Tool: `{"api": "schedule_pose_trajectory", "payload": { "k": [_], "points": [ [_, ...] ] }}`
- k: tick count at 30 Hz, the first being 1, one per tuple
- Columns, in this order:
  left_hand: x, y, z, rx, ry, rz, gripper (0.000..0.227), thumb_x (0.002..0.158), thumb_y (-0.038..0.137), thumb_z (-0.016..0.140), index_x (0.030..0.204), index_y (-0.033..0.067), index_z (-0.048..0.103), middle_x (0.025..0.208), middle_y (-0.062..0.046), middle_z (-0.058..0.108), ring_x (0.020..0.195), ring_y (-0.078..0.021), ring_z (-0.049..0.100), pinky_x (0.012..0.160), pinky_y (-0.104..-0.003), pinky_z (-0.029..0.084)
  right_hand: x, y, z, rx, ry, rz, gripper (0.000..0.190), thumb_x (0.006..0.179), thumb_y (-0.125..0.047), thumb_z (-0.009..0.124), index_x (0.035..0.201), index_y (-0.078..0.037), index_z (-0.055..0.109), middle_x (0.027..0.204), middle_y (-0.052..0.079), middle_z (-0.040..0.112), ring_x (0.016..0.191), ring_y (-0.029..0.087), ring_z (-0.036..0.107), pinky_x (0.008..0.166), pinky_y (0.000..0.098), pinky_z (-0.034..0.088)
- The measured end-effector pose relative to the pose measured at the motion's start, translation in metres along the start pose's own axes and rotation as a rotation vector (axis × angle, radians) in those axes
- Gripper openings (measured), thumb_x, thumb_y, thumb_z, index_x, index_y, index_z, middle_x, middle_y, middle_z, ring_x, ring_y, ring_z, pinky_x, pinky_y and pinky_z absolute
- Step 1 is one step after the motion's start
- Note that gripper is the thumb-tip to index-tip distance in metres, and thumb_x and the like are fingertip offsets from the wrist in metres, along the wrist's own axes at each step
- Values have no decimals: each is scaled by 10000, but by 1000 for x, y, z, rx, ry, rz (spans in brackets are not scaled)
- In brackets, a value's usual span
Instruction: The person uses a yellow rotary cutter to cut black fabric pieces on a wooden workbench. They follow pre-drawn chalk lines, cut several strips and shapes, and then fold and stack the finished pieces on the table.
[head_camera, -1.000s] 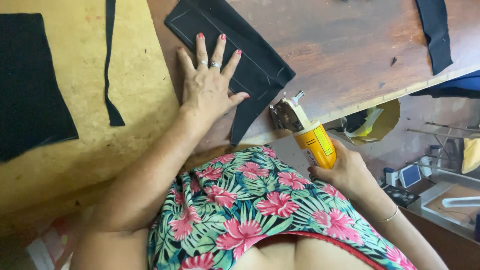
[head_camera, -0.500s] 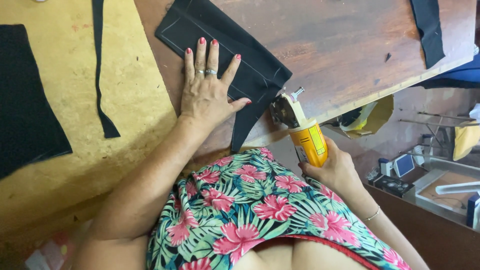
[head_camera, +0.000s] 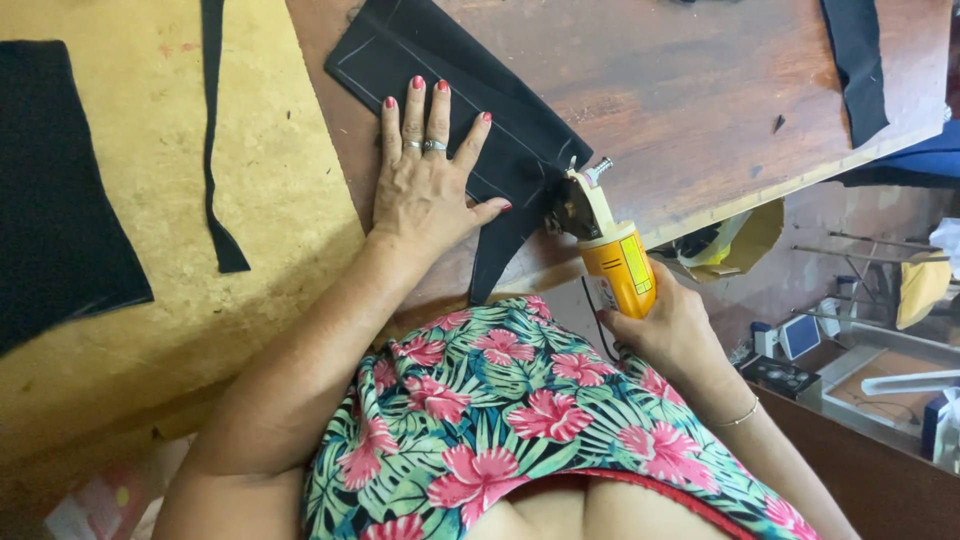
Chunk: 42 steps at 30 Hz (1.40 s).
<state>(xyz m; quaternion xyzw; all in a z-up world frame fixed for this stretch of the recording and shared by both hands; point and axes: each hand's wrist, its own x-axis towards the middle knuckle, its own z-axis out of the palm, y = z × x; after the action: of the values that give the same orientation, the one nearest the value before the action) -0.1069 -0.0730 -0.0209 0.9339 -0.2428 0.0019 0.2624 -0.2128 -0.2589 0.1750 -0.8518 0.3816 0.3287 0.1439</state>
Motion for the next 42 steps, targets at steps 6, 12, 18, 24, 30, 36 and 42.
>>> {"api": "schedule_pose_trajectory", "payload": {
  "k": [6, 12, 18, 24, 30, 36, 42],
  "points": [
    [0, 0, 2, -5, 7, 1, 1004, 839, 748, 638, 1628, 191, 364, 1650, -337, 171, 1527, -524, 80, 1231, -678, 54, 1, -12, 0, 12, 14, 29, 634, 819, -217, 745, 1392, -124, 489, 1107, 164, 666, 786, 274, 721, 688, 352, 634],
    [0, 0, 4, -14, 13, 0, 1011, 827, 746, 652, 1626, 198, 365, 1650, -333, 179, 1530, -515, 86, 1234, -675, 48, 10, -13, 0, -14, 14, 20, 696, 845, -245, 751, 1461, -154, 440, 1165, 151, 653, 886, 281, 738, 755, 369, 645],
    [1, 0, 3, -5, 9, -7, 1004, 822, 748, 653, 1616, 200, 376, 1647, -330, 201, 1530, -510, 92, 1240, -660, 48, 18, -11, -1, -69, 33, -39, 642, 816, -303, 753, 1373, -117, 494, 1119, 159, 685, 878, 288, 729, 702, 364, 629],
    [1, 0, 3, 33, -34, -19, 999, 837, 772, 588, 1631, 223, 331, 1665, -321, 164, 1540, -506, 52, 1244, -646, 14, 24, -12, -2, -58, 37, -17, 689, 841, -279, 772, 1437, -133, 459, 1248, 153, 658, 1066, 297, 713, 873, 408, 624],
    [1, -1, 4, 15, 1, -12, 993, 819, 773, 624, 1606, 213, 395, 1653, -327, 186, 1533, -511, 70, 1242, -658, 35, 25, -16, -3, -75, 46, -48, 684, 842, -313, 762, 1432, -137, 462, 1259, 149, 656, 1082, 291, 708, 878, 396, 617],
    [-1, -1, 5, 11, 55, 2, 1024, 808, 765, 663, 1603, 172, 410, 1640, -325, 211, 1524, -515, 103, 1238, -670, 71, 32, -17, -7, -124, 44, -66, 681, 855, -333, 747, 1446, -157, 458, 1262, 140, 658, 1076, 290, 709, 869, 412, 616],
    [1, -1, 6, 82, 5, -31, 1269, 800, 852, 605, 1590, -85, 277, 1678, -280, 171, 1552, -467, 92, 1263, -622, 55, 42, -14, -11, -228, 66, -157, 708, 819, -354, 772, 1422, -138, 469, 1250, 150, 678, 1049, 313, 719, 837, 419, 623]
  ]
}}
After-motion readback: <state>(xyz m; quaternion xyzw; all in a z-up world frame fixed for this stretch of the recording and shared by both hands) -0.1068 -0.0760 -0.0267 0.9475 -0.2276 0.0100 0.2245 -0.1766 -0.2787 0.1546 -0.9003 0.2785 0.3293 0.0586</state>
